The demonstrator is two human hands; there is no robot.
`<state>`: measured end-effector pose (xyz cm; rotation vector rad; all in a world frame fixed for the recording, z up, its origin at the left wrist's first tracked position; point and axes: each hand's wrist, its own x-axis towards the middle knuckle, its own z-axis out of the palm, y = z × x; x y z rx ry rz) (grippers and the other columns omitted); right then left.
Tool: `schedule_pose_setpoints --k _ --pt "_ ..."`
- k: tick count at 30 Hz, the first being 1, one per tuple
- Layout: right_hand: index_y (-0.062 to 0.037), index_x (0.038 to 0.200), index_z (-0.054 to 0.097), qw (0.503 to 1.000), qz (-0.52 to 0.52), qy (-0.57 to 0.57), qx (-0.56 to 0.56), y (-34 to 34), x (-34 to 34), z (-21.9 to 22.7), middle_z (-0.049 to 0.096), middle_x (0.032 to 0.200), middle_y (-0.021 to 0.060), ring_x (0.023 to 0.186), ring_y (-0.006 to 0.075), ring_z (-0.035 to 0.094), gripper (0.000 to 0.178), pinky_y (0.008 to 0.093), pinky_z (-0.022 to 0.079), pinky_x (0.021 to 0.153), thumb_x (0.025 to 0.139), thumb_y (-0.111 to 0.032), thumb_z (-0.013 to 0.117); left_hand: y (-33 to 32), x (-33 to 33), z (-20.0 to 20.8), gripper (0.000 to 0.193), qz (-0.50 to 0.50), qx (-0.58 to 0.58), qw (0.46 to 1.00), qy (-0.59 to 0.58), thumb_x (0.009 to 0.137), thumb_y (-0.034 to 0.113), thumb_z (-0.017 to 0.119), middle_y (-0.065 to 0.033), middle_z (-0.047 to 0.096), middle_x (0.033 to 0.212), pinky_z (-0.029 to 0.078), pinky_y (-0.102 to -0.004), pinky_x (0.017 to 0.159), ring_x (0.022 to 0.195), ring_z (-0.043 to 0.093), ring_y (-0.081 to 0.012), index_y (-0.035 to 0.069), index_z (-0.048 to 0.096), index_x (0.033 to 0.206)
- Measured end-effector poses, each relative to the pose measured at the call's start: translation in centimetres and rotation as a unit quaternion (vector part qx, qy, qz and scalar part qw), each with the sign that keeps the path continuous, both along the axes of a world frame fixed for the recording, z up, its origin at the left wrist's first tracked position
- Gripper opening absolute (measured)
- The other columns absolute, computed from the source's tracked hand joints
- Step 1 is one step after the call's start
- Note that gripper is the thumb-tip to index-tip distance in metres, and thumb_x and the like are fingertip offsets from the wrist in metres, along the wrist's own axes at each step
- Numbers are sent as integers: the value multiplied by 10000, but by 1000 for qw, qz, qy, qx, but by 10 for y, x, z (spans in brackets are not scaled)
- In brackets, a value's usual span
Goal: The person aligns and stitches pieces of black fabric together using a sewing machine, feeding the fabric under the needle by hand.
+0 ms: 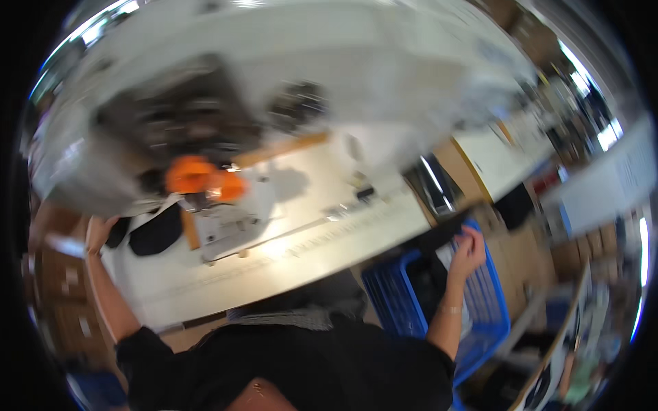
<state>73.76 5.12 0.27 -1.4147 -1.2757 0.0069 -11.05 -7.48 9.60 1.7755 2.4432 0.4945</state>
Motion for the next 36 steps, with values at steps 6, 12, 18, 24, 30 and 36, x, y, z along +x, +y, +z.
schedule_pose_setpoints --k 6,12,18,24,30,36 --pt "-9 990 677 897 -185 -5 -402 -77 152 -169 705 878 175 781 342 694 239 425 543 729 869 -203 605 45 2 -8 536 112 -130 980 105 856 166 651 -270 533 1319 373 -409 1059 1219 511 -398 -113 501 1288" --pt "-90 1304 513 810 -110 -89 -569 -79 100 -228 507 1309 225 1206 418 493 637 477 433 1012 778 -367 741 17 -53 -14 395 43 -57 989 134 832 229 699 -319 628 1018 443 -495 862 1005 571 -496 -100 611 1032" --pt "4 1299 505 872 -89 -161 -454 -38 121 -257 561 1278 235 1199 389 523 653 448 412 1022 820 -390 709 32 -136 -66 459 121 -181 970 106 818 167 617 -236 631 1162 430 -392 981 1122 579 -343 -18 581 1237" --pt "-49 1143 609 852 -64 -236 -464 -52 142 -261 664 1009 251 940 457 618 356 534 490 803 880 -289 592 83 -32 -46 516 -34 -65 997 -1 718 262 736 -240 655 1055 469 -428 883 1036 596 -411 40 627 1171" --pt "-109 1142 645 878 -160 -231 -387 -50 126 -205 687 982 224 880 441 646 345 517 497 710 979 -310 417 37 31 -1 423 63 -21 979 193 690 283 817 -94 606 987 348 -576 972 1084 528 -321 97 539 950" --pt "51 1196 574 990 -118 56 61 -66 149 -114 655 1101 202 970 321 631 595 410 497 914 885 -454 618 24 169 2 485 -179 70 980 55 713 238 797 -103 571 1125 415 -385 995 1128 514 -295 64 606 1124"
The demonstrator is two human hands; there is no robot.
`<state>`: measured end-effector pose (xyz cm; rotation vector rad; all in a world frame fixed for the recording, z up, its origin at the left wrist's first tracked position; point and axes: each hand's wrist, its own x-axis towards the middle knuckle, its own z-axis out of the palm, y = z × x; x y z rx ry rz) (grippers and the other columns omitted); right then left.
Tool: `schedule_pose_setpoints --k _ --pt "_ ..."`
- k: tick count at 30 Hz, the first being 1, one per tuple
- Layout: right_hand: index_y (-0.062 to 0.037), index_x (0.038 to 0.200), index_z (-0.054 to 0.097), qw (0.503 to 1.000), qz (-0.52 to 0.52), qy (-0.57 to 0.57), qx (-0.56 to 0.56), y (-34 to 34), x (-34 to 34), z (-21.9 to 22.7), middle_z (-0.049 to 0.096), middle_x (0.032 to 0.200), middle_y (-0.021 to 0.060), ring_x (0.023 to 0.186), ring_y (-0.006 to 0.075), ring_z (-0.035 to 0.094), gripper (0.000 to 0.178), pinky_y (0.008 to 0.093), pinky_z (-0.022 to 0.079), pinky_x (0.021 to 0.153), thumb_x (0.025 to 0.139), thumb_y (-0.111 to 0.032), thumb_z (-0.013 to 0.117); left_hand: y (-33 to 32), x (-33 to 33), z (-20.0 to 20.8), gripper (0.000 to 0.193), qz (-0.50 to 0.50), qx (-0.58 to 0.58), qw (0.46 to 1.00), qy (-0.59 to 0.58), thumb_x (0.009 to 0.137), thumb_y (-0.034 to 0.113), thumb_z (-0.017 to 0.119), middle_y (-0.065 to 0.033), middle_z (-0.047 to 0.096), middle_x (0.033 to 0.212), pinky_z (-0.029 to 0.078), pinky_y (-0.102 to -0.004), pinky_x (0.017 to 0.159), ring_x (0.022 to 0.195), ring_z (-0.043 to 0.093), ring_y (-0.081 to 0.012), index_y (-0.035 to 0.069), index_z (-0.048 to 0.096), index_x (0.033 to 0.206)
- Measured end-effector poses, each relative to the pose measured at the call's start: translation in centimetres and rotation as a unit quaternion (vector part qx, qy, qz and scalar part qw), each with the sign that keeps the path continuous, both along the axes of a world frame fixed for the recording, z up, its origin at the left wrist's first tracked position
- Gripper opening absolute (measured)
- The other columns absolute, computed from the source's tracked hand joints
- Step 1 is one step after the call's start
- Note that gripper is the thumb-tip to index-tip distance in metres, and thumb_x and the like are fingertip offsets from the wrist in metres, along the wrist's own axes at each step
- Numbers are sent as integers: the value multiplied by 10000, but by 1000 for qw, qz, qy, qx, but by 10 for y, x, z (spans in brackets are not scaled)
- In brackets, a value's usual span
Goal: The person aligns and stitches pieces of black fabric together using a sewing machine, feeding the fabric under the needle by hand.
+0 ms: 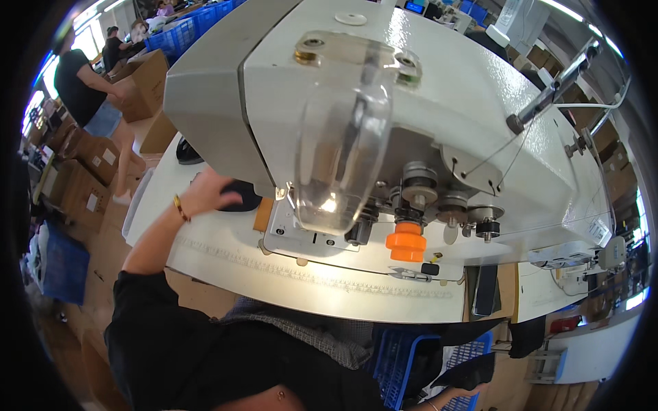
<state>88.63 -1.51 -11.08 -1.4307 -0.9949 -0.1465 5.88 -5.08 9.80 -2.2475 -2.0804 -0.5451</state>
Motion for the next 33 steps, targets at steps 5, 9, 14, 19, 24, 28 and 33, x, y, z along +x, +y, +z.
schedule_pose_setpoints --k 5,9,14,19,24,28,33 --pt "10 1116 657 937 129 -324 24 54 -171 170 599 989 160 918 290 604 323 391 503 765 864 -192 645 -9 19 -49 518 29 15 999 4 688 161 805 -114 529 1140 436 -395 954 1082 514 -309 52 590 1147" --pt "-75 1147 703 855 310 -411 65 66 -336 217 568 874 106 794 266 576 584 342 492 687 618 134 570 -5 20 -31 524 21 5 994 -104 718 73 743 -133 511 1151 452 -376 939 1084 516 -321 47 572 1213" --pt "-96 1100 703 694 452 -496 262 63 -475 236 595 1043 114 923 277 584 360 388 516 762 744 -43 683 0 64 54 442 -29 61 977 -201 750 42 671 -166 514 1198 473 -398 910 1067 546 -361 37 592 1184" --pt "-140 1048 714 683 448 -468 338 72 -511 224 601 1129 127 1025 296 572 276 452 553 821 775 -99 707 -18 104 96 423 -95 86 984 -122 719 60 713 -131 554 1125 487 -399 879 1047 555 -326 39 643 1135" --pt "-97 931 724 664 469 -470 344 77 -511 214 660 990 97 951 257 634 182 439 559 823 749 -106 729 -10 135 89 306 -121 163 979 -36 676 57 717 -67 571 1045 486 -361 842 966 582 -248 59 663 977" --pt "-62 914 714 644 510 -467 326 83 -500 207 670 1001 112 968 252 639 171 434 550 837 745 -91 717 -2 142 77 300 -96 164 982 -2 663 132 756 -39 548 1013 483 -353 807 937 562 -235 75 637 932" --pt "-32 909 697 646 547 -439 302 86 -496 201 667 1047 127 995 267 639 192 445 530 866 725 -79 669 4 144 64 316 -79 191 978 -17 661 192 783 -44 538 1027 464 -379 816 965 548 -239 97 631 921"
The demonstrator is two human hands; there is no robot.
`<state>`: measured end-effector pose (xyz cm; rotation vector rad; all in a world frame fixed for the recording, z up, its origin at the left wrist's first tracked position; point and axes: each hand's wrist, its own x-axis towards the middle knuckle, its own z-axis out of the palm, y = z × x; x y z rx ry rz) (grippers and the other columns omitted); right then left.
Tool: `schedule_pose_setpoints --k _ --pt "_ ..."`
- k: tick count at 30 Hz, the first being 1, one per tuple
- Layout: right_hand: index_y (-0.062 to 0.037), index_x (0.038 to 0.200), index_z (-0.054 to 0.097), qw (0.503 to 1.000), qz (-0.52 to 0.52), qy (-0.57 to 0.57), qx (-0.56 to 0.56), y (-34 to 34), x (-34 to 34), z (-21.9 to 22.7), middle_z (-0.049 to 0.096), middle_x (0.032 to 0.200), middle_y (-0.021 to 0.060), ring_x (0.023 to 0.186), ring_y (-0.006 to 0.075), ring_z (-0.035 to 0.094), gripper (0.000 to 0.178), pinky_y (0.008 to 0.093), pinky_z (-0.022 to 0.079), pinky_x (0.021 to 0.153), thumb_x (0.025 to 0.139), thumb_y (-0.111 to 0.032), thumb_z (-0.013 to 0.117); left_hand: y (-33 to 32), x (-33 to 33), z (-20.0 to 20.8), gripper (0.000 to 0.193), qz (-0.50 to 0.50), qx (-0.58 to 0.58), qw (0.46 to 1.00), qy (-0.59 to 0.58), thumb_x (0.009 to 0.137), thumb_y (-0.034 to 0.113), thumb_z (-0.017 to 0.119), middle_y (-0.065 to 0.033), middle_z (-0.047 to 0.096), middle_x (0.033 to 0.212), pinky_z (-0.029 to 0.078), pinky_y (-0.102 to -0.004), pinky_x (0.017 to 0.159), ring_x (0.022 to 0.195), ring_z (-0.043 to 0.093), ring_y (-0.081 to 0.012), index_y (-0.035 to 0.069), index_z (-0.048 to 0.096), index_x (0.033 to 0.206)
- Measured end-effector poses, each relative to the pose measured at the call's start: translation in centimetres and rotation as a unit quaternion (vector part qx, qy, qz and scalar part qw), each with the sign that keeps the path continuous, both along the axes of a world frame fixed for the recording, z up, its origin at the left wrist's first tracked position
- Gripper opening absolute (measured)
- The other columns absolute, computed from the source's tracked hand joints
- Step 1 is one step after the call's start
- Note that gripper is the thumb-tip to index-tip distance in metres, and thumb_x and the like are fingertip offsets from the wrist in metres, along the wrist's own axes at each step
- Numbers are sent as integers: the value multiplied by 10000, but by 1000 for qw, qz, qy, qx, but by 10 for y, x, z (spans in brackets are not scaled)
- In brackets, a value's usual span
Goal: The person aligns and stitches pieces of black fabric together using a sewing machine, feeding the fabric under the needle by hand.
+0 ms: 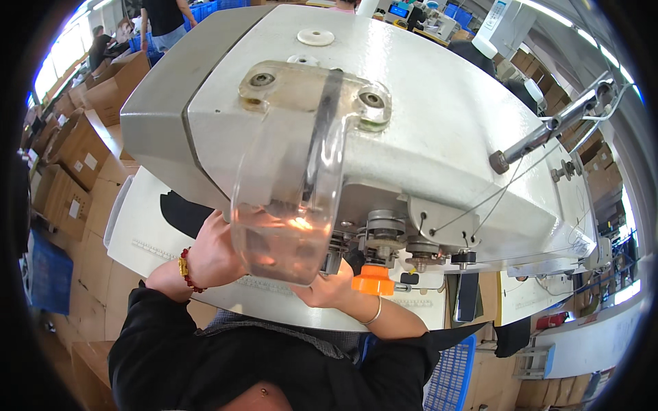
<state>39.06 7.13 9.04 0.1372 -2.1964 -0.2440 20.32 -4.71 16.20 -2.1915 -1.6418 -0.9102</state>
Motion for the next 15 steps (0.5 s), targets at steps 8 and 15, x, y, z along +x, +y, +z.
schedule_pose_setpoints --k 8,15 --pt "-25 915 695 999 6 -41 7 6 -2 11 650 1092 148 1019 274 632 211 402 525 809 721 -98 655 4 -2 -9 298 1 -18 1000 5 690 196 775 -43 540 1048 441 -381 820 983 539 -248 110 637 940" --pt "-20 930 703 999 30 -33 30 10 -3 16 625 1063 143 1006 282 636 253 390 526 794 697 -111 669 5 0 -6 250 8 32 999 16 715 168 749 -32 589 1014 433 -375 774 954 542 -245 104 642 932"
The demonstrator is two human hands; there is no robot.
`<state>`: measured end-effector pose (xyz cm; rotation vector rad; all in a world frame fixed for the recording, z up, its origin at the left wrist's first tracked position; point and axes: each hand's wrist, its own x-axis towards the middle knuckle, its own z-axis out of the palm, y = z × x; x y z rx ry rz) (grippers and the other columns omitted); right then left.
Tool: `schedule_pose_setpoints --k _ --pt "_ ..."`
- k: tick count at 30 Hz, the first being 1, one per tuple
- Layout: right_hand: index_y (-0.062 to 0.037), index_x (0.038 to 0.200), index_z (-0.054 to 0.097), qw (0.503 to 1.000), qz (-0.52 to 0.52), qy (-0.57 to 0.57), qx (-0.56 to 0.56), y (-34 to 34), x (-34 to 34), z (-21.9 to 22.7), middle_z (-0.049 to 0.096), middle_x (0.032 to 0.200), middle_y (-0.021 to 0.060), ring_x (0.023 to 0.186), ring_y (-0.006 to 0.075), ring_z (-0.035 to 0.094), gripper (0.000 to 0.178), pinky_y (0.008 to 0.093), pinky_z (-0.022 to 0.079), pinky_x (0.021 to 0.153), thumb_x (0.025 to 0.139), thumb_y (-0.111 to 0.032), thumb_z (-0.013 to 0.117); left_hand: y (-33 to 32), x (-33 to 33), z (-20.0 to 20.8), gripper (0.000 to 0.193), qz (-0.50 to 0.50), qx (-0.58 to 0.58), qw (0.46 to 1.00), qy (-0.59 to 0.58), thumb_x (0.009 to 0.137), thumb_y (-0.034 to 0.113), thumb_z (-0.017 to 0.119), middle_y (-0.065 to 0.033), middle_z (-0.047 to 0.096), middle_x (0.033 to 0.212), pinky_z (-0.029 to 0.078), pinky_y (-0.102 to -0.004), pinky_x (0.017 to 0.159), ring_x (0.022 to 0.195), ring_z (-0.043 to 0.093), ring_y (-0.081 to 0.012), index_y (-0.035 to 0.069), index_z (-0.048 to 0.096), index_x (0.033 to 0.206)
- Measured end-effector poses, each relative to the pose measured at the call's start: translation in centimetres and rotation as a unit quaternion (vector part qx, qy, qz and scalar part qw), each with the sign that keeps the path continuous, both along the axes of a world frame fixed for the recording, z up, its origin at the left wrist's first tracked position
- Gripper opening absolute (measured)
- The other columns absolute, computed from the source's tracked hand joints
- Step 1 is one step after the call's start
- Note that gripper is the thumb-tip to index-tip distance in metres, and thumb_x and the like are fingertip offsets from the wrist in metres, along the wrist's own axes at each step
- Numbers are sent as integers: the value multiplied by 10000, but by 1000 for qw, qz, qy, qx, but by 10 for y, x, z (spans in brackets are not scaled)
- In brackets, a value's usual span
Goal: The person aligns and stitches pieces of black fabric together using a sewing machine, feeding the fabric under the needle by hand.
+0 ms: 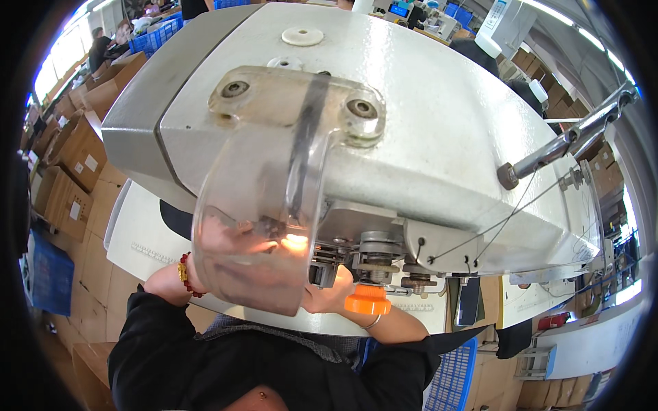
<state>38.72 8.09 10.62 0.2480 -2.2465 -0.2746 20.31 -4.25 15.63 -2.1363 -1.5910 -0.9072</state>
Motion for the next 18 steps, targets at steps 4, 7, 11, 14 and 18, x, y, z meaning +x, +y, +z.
schedule_pose_setpoints --k 4,7,11,14,18 --pt "-20 926 708 1000 6 6 25 3 0 -3 616 1076 149 996 286 638 268 387 525 780 678 -116 677 0 0 2 242 -4 9 1000 -4 720 153 741 -34 598 1019 437 -378 740 933 550 -247 100 653 939" --pt "-12 925 704 1000 7 24 1 0 -2 -1 609 1090 161 987 293 638 278 391 526 773 667 -110 677 1 -1 2 274 0 15 1000 -1 721 172 748 -24 611 950 444 -369 717 889 564 -236 99 667 973" --pt "4 981 684 994 86 -43 -51 2 4 29 604 1099 166 1006 293 619 316 397 513 799 697 -133 694 -3 -4 1 314 -2 -13 1000 7 712 202 765 -13 621 867 450 -355 696 836 575 -221 93 677 993" --pt "6 1001 675 993 61 -52 -91 24 -54 43 602 1099 172 1011 292 612 319 393 508 801 709 -122 695 2 -1 3 331 -36 -7 999 -35 705 226 780 -5 624 820 455 -347 693 800 580 -207 89 677 989" --pt "8 1027 663 986 49 -70 -144 27 28 24 598 1098 181 1018 291 602 324 388 501 804 726 -107 697 -4 2 13 335 -10 -69 997 -36 710 227 789 -9 626 834 457 -352 730 853 572 -209 89 674 992"
